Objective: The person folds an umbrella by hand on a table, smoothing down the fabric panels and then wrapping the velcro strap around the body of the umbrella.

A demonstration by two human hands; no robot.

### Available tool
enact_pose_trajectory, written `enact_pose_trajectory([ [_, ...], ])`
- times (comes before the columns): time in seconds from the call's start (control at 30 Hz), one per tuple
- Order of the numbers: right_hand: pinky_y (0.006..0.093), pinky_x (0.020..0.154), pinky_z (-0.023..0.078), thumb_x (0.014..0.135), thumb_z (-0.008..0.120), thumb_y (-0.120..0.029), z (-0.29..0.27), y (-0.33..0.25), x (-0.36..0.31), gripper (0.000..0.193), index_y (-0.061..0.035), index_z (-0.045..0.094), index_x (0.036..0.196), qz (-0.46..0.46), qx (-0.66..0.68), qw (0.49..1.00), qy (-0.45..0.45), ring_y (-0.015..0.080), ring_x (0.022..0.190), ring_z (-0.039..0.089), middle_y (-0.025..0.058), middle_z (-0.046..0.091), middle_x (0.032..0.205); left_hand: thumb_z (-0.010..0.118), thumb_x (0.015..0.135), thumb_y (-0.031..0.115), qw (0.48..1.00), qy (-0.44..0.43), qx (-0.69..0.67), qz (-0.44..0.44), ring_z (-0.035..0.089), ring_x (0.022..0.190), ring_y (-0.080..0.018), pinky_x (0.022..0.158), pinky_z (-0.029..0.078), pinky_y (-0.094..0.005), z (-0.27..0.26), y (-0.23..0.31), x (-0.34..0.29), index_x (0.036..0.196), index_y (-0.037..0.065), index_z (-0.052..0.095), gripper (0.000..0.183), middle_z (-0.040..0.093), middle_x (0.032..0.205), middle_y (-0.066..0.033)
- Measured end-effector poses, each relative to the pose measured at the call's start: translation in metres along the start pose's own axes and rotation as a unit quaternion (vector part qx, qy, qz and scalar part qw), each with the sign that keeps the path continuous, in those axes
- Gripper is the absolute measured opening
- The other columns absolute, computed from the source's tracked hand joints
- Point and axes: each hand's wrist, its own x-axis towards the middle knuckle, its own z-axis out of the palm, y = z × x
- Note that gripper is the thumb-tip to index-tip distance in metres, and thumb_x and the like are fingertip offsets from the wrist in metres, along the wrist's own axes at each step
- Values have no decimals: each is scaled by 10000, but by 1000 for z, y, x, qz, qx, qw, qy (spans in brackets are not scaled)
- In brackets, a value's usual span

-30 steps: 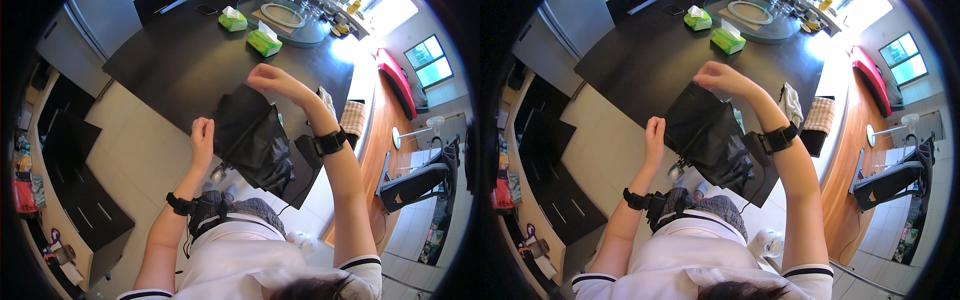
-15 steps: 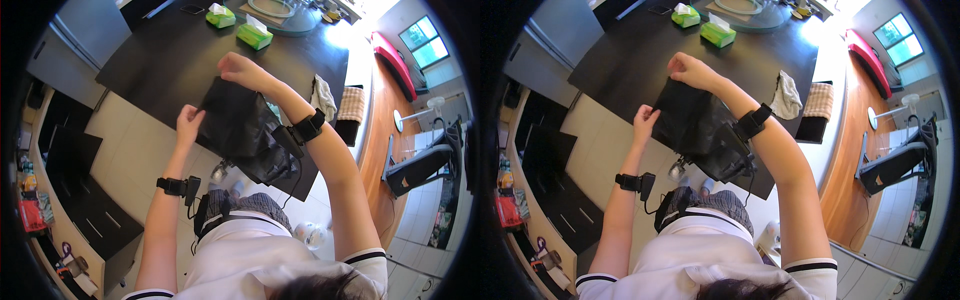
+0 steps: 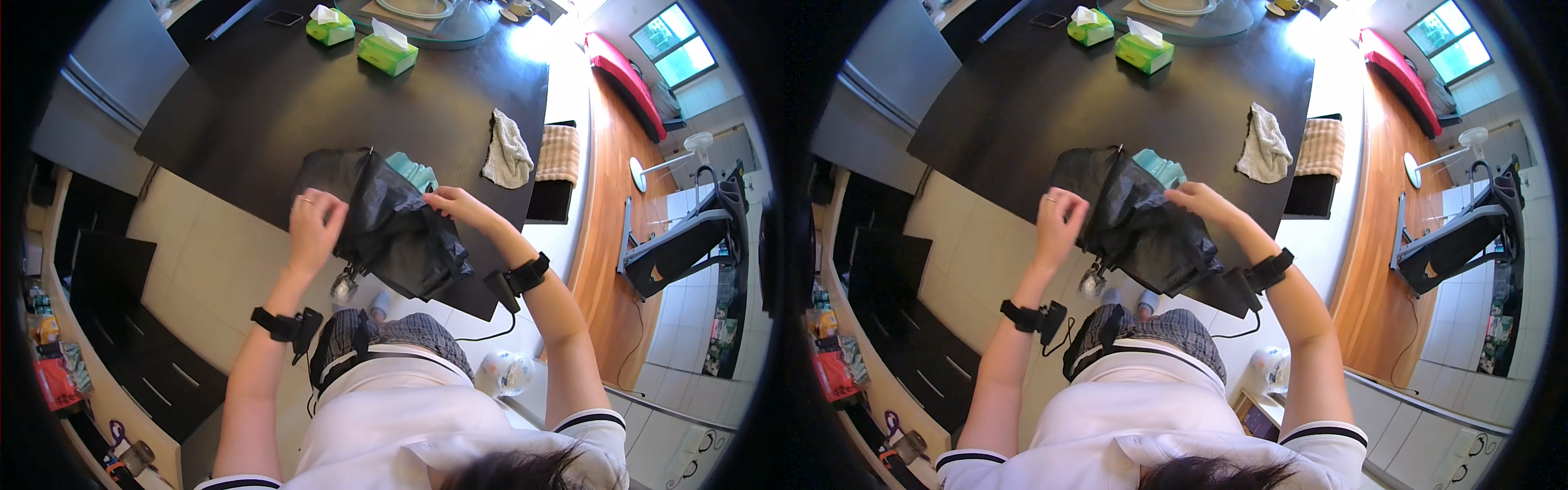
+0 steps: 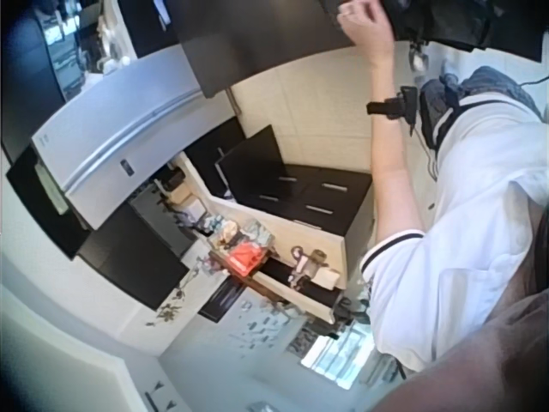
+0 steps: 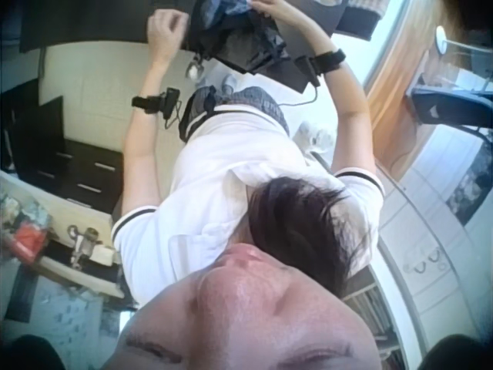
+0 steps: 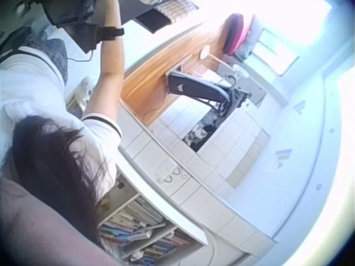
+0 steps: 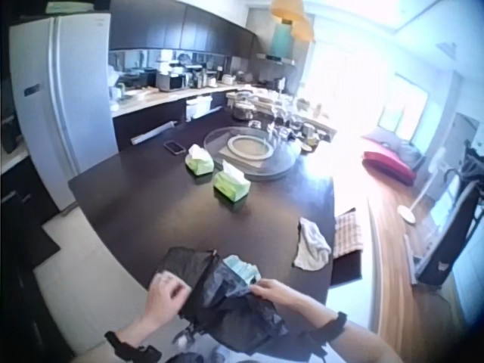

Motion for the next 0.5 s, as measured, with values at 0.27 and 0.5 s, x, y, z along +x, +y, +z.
enact_pose_trajectory([
  [0.27, 233, 548, 373, 812, 635, -207, -2, -33, 4, 201, -50, 510, 808, -175, -91, 974, 108, 70, 605, 453, -20, 490, 662, 665, 721, 110, 995, -13, 66, 69, 493, 796, -248, 716, 362, -350, 5, 43, -20, 832, 85, 534, 173, 510, 816, -42],
  [0.5, 376, 751, 431, 779, 618, -283, 12, -40, 7, 252, -78, 545, 906, -152, -238, 953, 114, 286, 857, 551, 103, 577, 840, 658, 734, 124, 995, -39, 96, 7, 500, 807, -236, 711, 369, -340, 8, 36, -38, 913, 78, 526, 228, 539, 866, -43],
])
